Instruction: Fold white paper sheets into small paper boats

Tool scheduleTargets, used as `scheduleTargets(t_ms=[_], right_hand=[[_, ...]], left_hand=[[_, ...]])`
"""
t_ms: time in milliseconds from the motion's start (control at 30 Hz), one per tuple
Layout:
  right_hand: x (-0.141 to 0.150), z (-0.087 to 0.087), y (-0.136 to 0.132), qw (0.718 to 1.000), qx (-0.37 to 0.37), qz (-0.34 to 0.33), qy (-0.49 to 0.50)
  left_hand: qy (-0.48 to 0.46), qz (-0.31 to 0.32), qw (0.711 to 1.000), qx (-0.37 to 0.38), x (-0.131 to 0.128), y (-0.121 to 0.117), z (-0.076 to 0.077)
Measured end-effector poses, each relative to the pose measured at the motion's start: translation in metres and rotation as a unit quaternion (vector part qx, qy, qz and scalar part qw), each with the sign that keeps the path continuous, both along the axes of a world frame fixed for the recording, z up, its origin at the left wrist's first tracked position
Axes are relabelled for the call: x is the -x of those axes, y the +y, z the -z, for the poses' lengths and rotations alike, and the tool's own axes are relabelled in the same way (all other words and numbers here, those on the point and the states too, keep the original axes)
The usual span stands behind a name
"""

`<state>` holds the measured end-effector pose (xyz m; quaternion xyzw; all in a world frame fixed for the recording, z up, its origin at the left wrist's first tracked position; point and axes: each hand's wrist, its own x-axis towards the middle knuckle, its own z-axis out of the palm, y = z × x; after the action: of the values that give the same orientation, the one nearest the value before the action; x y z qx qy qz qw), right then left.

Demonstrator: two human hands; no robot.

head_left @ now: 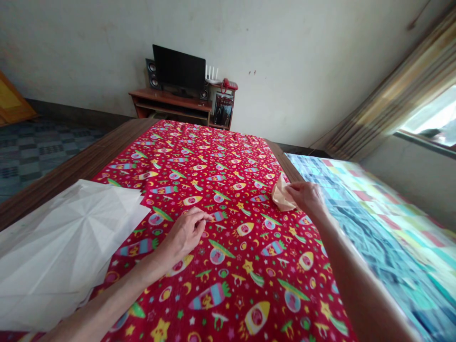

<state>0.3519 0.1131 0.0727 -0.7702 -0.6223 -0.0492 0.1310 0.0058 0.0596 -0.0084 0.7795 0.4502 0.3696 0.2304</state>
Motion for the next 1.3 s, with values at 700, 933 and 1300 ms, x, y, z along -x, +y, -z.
scheduleTargets(t_ms=[700,933,1300], right_hand=[[-0.021,0.011,0.001,0.995,-0.034,0.023,0.088],[-0.014,0.01,0.001,0.995,-0.026,0.014,0.091],[-0.008,0.011,0.008,0.998,-0.009,-0.008,0.054]], left_hand=[[0.008,0.008,1.0,-0.006,0.001,-0.001,0.005],[0.013,0.013,1.0,-0.001,0.001,-0.001,0.004],[0.012,0.011,1.0,-0.01,0.001,-0.001,0.004]])
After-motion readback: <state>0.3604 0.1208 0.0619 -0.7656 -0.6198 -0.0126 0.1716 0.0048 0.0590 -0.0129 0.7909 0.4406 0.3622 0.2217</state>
